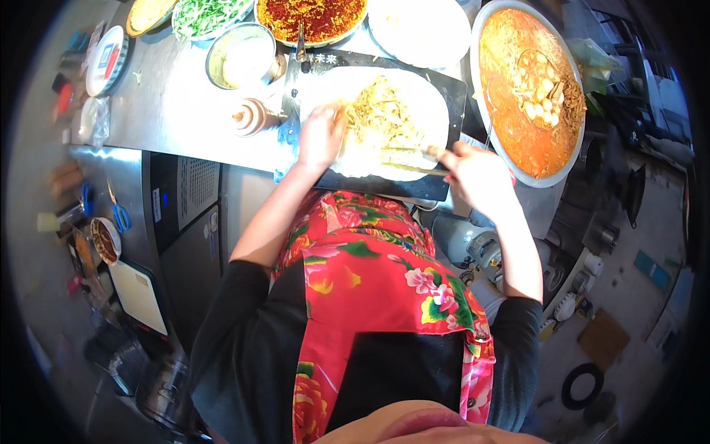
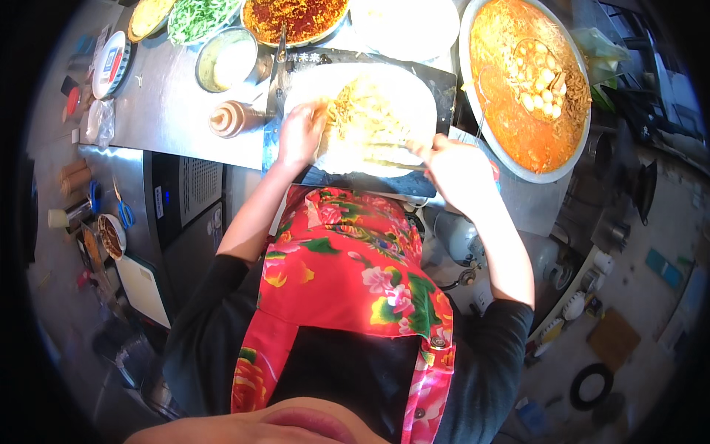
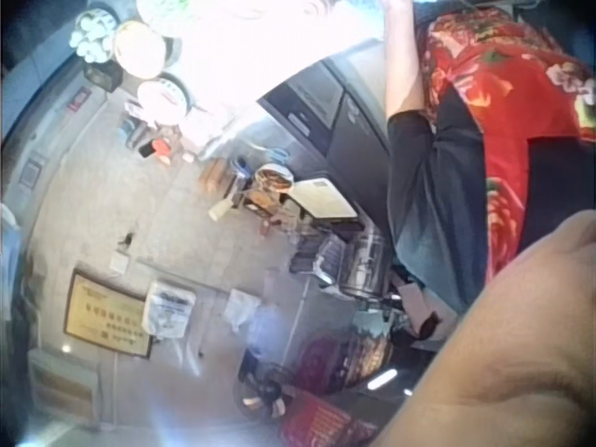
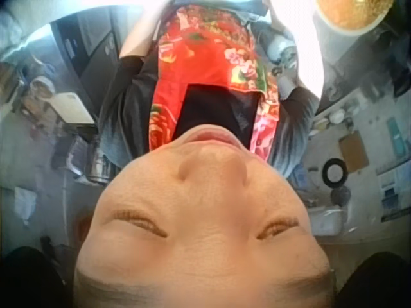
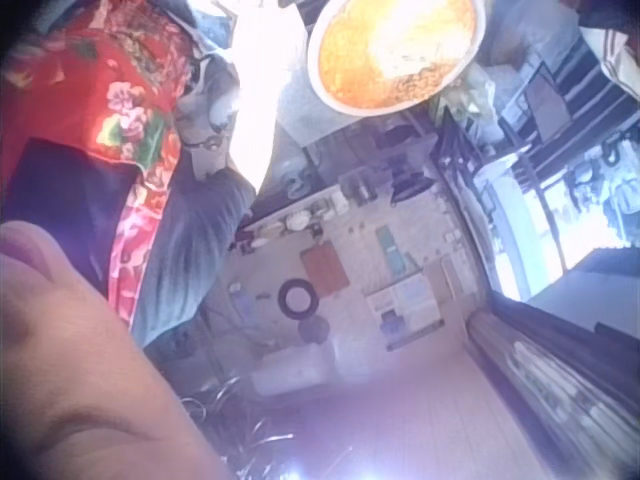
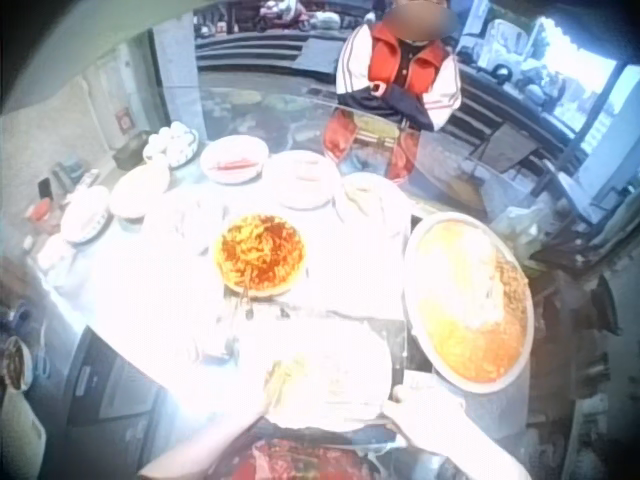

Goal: The person prepares multiple wraps by spreading sauce on flatbreads, adding shredded vegetables and cooked items, then rolling and bagging them. They repeat the process for several orders, handing each completed wrap to a customer.

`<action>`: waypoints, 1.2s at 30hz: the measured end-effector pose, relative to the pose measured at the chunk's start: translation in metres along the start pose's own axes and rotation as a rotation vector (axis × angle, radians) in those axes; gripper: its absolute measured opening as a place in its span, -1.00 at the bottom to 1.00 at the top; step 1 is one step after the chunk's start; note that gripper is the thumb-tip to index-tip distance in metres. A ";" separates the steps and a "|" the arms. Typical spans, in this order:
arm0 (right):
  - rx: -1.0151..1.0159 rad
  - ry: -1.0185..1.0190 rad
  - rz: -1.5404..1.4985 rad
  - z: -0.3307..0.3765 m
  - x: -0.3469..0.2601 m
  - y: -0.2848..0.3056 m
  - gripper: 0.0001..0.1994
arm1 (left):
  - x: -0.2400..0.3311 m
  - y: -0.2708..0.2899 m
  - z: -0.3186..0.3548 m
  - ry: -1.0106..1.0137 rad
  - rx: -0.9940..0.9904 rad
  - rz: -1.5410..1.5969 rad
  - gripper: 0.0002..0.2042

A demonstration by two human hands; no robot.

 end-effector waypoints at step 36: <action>0.351 0.492 -0.375 -0.032 -0.024 -0.108 -0.91 | 0.073 -0.018 0.114 0.031 -0.178 -0.081 -0.75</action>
Point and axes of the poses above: each hand's wrist, its own z-axis away from the middle knuckle, its own y-axis out of the back of the hand, x = y × z, the point moved 6 cm from there along -z, towards the middle knuckle, and after that the axes turned 4 degrees about -z, right-handed, at the moved point
